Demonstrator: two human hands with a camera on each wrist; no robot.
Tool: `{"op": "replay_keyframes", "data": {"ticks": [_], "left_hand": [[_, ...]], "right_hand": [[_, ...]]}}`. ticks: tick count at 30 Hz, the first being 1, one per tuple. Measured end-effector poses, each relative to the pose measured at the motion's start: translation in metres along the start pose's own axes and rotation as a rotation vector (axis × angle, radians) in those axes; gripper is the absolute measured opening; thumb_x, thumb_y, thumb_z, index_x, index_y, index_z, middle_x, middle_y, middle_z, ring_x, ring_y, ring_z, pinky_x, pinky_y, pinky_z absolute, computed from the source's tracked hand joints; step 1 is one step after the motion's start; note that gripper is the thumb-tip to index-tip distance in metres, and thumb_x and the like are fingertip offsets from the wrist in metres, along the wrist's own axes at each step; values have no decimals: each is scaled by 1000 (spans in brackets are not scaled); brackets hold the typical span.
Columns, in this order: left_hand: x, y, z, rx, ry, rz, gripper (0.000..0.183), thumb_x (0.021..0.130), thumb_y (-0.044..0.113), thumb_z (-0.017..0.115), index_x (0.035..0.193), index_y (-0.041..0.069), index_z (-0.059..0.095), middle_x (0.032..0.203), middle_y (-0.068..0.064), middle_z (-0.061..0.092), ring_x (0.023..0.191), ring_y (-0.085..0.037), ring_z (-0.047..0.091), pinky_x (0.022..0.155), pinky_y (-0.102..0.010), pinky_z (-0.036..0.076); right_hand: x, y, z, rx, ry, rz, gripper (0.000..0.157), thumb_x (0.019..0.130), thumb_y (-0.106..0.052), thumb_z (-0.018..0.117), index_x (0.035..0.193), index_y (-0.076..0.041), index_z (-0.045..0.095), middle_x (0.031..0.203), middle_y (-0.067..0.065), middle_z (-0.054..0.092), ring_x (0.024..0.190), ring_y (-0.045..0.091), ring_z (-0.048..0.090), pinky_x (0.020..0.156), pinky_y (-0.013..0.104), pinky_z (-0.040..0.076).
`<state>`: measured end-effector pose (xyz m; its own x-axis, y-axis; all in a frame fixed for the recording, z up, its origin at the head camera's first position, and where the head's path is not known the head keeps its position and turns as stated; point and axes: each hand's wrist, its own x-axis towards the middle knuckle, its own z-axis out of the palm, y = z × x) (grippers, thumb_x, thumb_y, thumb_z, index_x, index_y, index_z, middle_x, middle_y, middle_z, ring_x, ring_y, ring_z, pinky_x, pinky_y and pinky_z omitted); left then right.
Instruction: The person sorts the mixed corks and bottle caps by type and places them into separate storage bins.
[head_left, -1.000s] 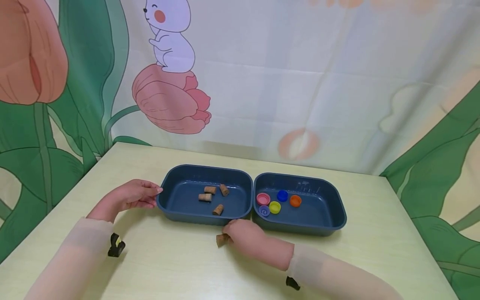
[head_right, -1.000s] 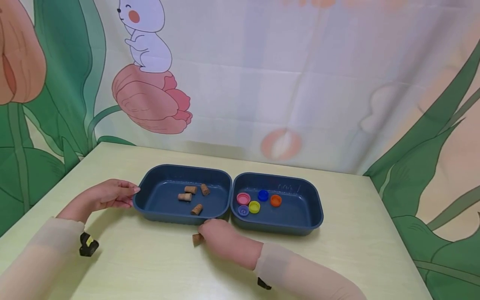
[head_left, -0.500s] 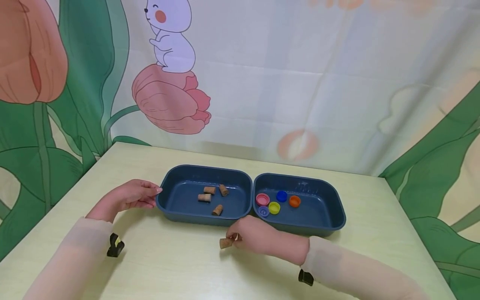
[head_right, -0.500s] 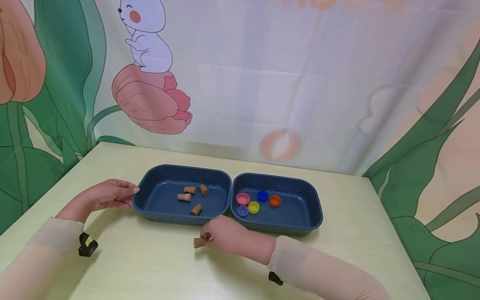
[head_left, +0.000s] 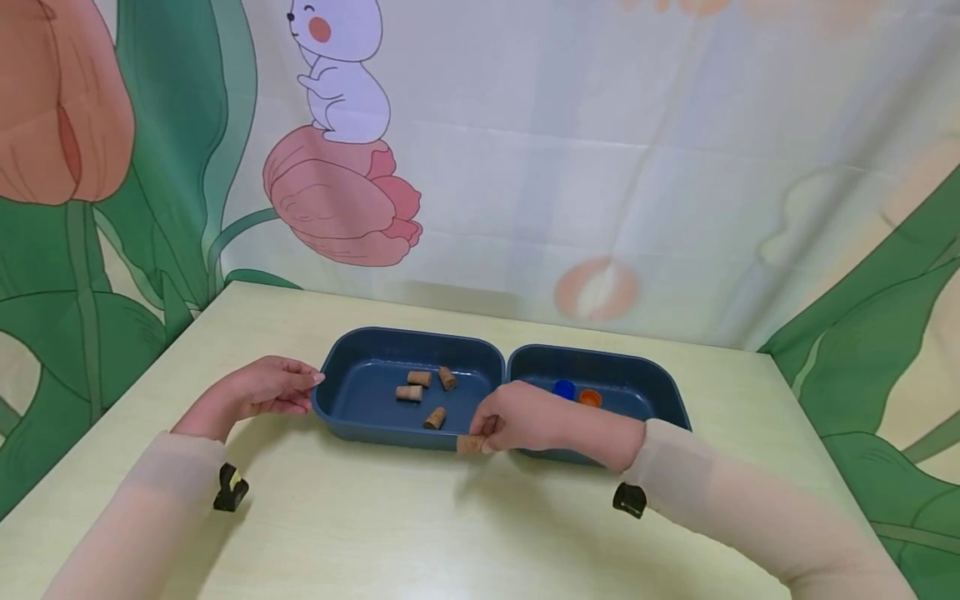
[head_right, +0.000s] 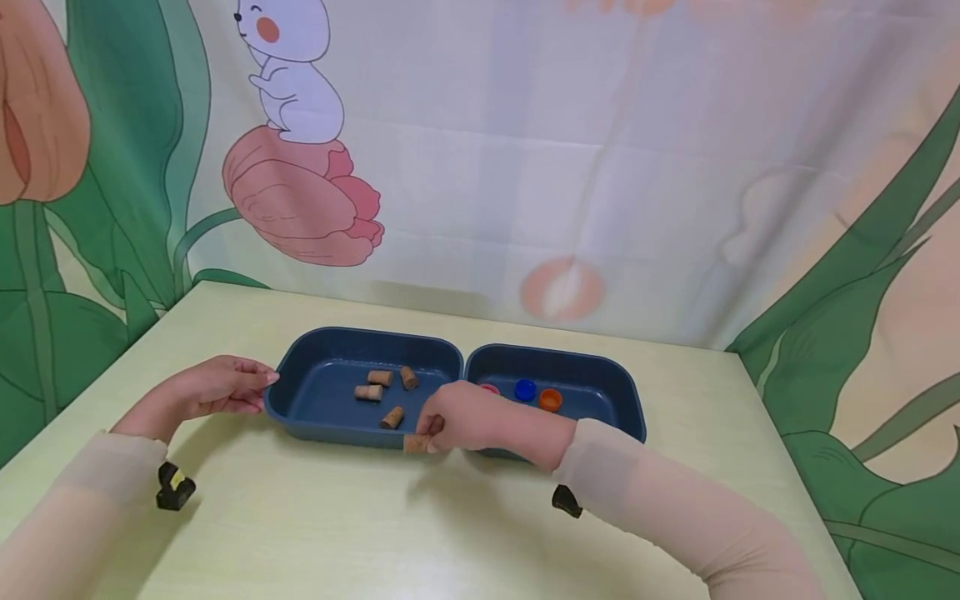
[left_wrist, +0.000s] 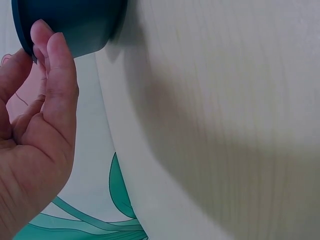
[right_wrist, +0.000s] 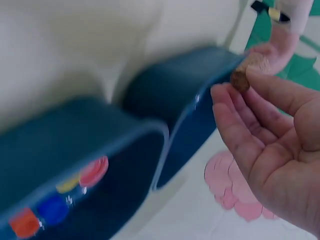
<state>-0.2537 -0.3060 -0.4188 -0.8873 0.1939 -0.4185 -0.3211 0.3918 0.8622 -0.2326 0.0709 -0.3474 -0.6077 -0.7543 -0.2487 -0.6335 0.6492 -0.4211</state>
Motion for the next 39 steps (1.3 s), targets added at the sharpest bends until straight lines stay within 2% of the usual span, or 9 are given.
{"op": "replay_keyframes", "data": {"ticks": [9,15,23,25,27,31,39], "left_hand": [[1,-1,-2,-6,0,-6,33,102,22,53,120,-6,55,77,4,64,71,-7,64,73,-20,59],[2,-2,-1,-10,-1,-8,30,102,23,54,117,-4,56,76,4,66,71,-7,64,72,-21,59],[1,-1,-1,-13,-10,9,27,102,21,53,114,-3,58,76,4,65,70,-7,64,72,-21,59],[1,-1,-1,-12,-16,15,27,102,21,53,114,-3,58,76,5,65,70,-7,64,72,-21,59],[1,-2,-1,-14,-18,19,27,102,20,53,114,-3,58,76,5,64,71,-7,64,72,-21,59],[1,-2,-1,-23,-13,13,25,102,20,53,113,-2,59,76,5,64,70,-7,64,72,-21,59],[1,-2,-4,-10,-13,17,29,103,21,53,115,-4,57,76,5,65,71,-7,64,73,-22,60]], "right_hand": [[20,7,-38,-71,-64,24,23,92,-14,69,114,-7,70,108,6,73,98,15,67,88,24,56],[35,7,-59,-118,-135,22,24,93,-13,68,116,-6,70,111,8,73,102,19,67,92,28,56],[52,3,-76,-121,-177,17,28,94,-11,66,121,-2,67,119,13,70,111,24,66,95,29,56],[56,2,-79,-106,-185,23,30,94,-10,66,122,-1,66,120,14,70,106,23,67,93,29,56],[60,0,-82,-98,-192,24,30,94,-9,65,122,-1,66,118,15,70,94,19,66,87,27,56],[71,-3,-88,-102,-191,31,29,93,-6,64,122,0,67,114,16,71,73,11,54,76,24,52],[100,-11,-91,-121,-180,80,29,95,-8,63,123,-4,67,114,12,70,73,10,52,76,23,50]]}}
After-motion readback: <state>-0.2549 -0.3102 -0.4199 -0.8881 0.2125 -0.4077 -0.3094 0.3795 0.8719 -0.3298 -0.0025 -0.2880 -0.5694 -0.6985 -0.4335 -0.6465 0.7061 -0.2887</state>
